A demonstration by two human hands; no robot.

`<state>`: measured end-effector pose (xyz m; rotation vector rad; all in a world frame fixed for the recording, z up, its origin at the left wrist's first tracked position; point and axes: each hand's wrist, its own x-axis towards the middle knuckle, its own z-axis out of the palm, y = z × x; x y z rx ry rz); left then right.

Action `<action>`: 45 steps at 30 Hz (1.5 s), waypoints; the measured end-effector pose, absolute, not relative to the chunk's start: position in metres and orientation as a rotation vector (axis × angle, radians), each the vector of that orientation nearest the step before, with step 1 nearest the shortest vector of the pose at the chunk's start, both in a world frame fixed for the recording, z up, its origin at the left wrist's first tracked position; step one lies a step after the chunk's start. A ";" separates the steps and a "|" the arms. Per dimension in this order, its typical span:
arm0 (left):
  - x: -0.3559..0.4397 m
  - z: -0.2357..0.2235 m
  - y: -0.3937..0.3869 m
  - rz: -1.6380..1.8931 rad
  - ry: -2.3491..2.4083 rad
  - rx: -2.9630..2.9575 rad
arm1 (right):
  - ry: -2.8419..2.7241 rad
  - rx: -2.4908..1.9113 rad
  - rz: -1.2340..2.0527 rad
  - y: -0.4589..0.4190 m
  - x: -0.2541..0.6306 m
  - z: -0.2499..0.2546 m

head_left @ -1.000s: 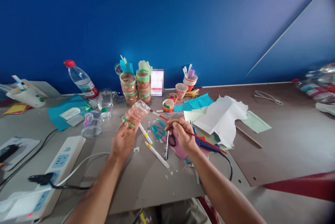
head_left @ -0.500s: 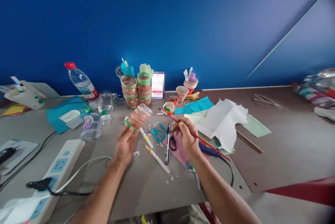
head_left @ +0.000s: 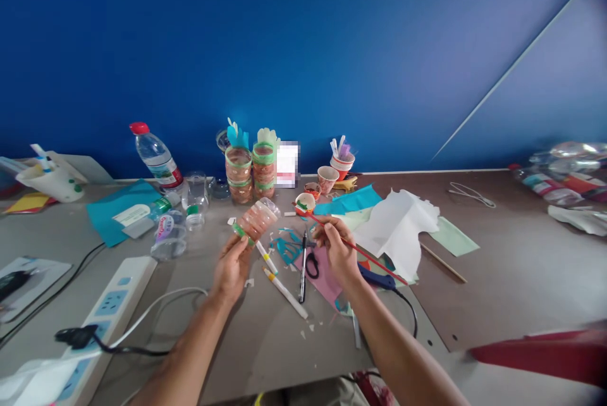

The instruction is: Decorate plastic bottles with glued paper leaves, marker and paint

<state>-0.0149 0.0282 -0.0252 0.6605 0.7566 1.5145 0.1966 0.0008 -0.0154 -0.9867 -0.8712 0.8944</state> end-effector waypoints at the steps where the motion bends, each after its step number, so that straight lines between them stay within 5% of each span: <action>1: -0.015 -0.026 0.028 1.513 0.752 0.657 | -0.865 -0.989 0.897 0.001 0.197 -0.015; 23: -0.019 -0.031 0.031 1.445 0.676 0.749 | -0.814 -0.868 0.889 0.025 0.259 0.042; 35: -0.018 -0.032 0.031 1.468 0.699 0.716 | -0.620 -0.839 1.106 0.029 0.269 0.031; 45: -0.019 -0.030 0.029 1.427 0.627 0.773 | -0.829 -1.204 0.956 0.076 0.287 0.051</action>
